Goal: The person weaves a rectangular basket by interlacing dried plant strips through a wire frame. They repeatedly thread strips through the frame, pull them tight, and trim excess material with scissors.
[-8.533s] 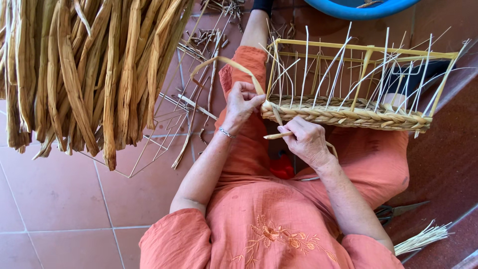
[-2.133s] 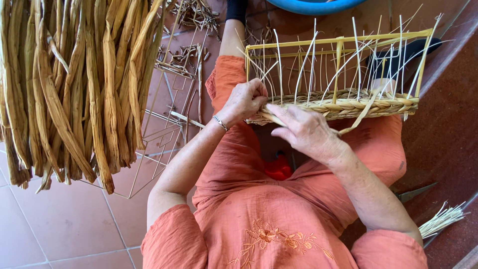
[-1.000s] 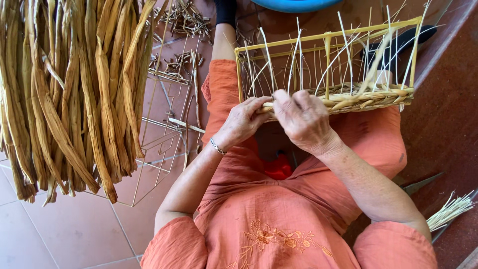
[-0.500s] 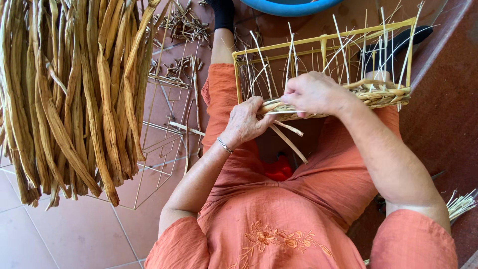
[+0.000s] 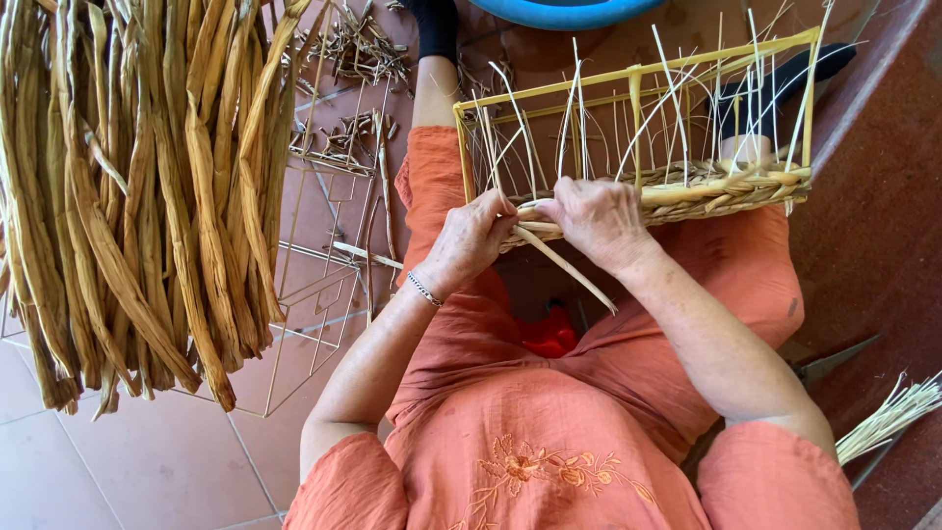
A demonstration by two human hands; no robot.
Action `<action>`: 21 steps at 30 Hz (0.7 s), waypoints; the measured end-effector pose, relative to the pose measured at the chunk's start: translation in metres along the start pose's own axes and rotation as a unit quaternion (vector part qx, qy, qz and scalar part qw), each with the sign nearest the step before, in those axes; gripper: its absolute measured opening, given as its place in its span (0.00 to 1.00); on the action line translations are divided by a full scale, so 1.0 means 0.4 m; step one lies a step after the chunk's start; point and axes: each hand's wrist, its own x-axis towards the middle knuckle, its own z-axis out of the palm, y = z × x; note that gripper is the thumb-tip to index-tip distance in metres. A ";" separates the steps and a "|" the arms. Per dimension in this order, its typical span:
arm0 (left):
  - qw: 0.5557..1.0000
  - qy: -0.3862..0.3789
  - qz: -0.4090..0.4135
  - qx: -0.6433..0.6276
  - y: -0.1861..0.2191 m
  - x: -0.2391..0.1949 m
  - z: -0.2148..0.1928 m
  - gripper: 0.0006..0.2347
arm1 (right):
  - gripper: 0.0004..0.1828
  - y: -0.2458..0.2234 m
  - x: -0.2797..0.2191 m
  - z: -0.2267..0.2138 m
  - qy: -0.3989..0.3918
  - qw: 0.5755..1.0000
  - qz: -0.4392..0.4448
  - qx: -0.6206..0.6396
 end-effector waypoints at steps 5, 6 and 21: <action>0.997 0.062 -0.032 0.013 -0.029 0.025 0.031 0.07 | 0.18 -0.017 -0.065 0.030 0.037 0.994 0.037 0.098; 0.996 0.065 -0.058 0.010 -0.030 0.027 0.040 0.09 | 0.16 -0.023 -0.084 0.027 0.078 0.986 0.041 0.145; 0.992 -0.004 0.003 0.125 -0.003 0.062 0.092 0.03 | 0.14 -0.099 -0.146 -0.068 0.152 0.979 -0.070 -0.114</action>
